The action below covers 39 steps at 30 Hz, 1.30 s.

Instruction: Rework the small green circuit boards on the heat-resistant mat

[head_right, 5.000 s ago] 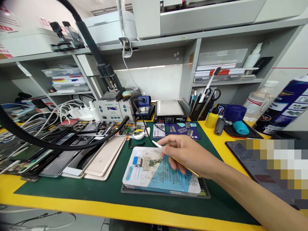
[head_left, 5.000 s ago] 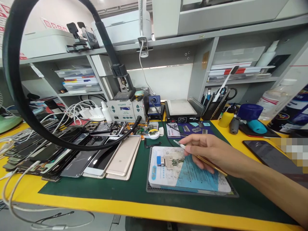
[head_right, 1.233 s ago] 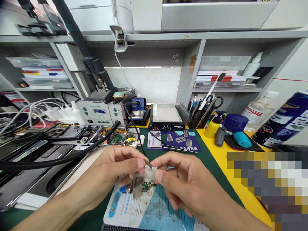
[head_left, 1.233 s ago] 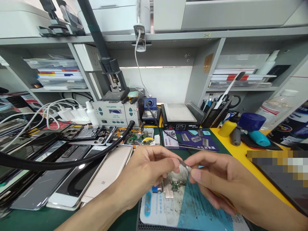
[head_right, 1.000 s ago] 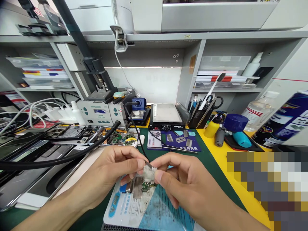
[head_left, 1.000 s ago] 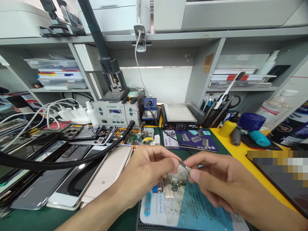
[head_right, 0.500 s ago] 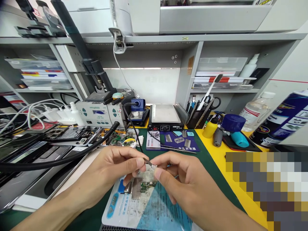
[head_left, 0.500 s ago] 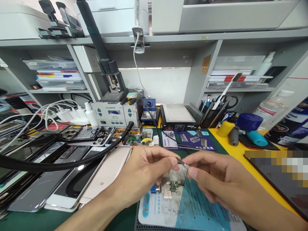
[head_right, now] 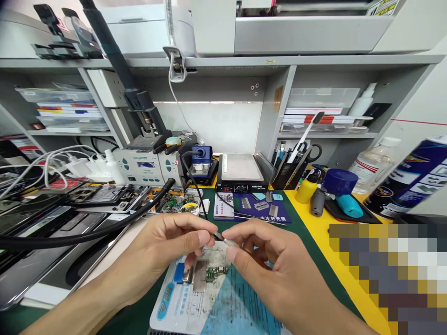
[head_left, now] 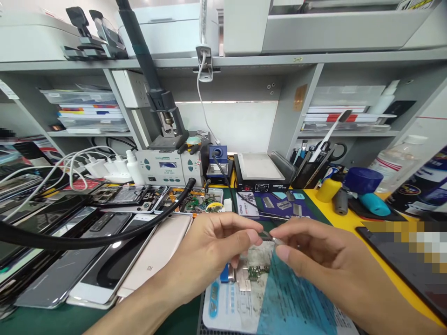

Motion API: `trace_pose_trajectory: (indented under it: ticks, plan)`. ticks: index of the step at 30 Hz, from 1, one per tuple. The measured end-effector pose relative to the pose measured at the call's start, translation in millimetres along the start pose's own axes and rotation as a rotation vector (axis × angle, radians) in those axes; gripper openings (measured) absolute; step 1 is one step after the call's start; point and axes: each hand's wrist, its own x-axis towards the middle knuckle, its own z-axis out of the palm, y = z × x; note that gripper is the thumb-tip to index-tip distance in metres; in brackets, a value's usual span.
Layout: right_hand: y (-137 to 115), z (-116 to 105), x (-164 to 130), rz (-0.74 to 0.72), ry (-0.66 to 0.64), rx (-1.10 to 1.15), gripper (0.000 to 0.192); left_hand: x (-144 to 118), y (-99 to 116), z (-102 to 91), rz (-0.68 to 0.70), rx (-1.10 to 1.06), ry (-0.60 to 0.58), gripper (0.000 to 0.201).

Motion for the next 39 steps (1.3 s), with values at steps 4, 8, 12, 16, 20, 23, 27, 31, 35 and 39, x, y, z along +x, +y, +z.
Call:
trace_pose_trajectory:
  ticks: [4,8,12,16,20,23,27,31,35,39]
  plan:
    - [6.8,2.8,-2.2,-0.163,0.074,-0.099,0.006,-1.6,-2.4,-0.8,0.051,0.036,-0.01,0.019]
    - [7.1,5.2,-3.7,-0.278,0.124,-0.135,0.012,-1.2,-5.3,-0.3,0.079,0.043,-0.02,0.021]
    - [4.6,5.8,-3.6,-0.298,0.149,-0.128,0.014,-1.4,-7.5,-0.4,0.122,0.074,-0.024,0.019]
    - [3.4,6.0,-3.2,-0.299,0.128,-0.126,0.013,-1.7,-8.5,-0.8,0.139,0.067,-0.033,0.016]
    - [4.5,6.2,-4.1,-0.315,0.117,-0.119,0.013,-1.5,-9.1,-0.7,0.125,0.04,-0.05,0.016]
    - [5.8,6.1,-5.2,-0.319,0.106,-0.122,0.015,-2.4,-9.5,-0.9,0.114,0.028,-0.052,0.018]
    - [5.5,5.9,-5.9,-0.322,0.093,-0.118,0.016,-3.6,-8.8,-1.2,0.129,0.062,-0.062,0.018]
    - [4.9,6.2,-5.8,-0.328,0.096,-0.125,0.017,-3.2,-7.8,-1.5,0.143,0.085,-0.08,0.017]
    - [5.5,6.4,-6.2,-0.334,0.095,-0.127,0.017,-3.2,-7.7,-2.1,0.135,0.079,-0.084,0.017]
    - [2.7,6.2,-6.1,-0.299,0.09,-0.115,0.013,-4.7,-6.2,-1.5,0.125,0.076,-0.09,0.017]
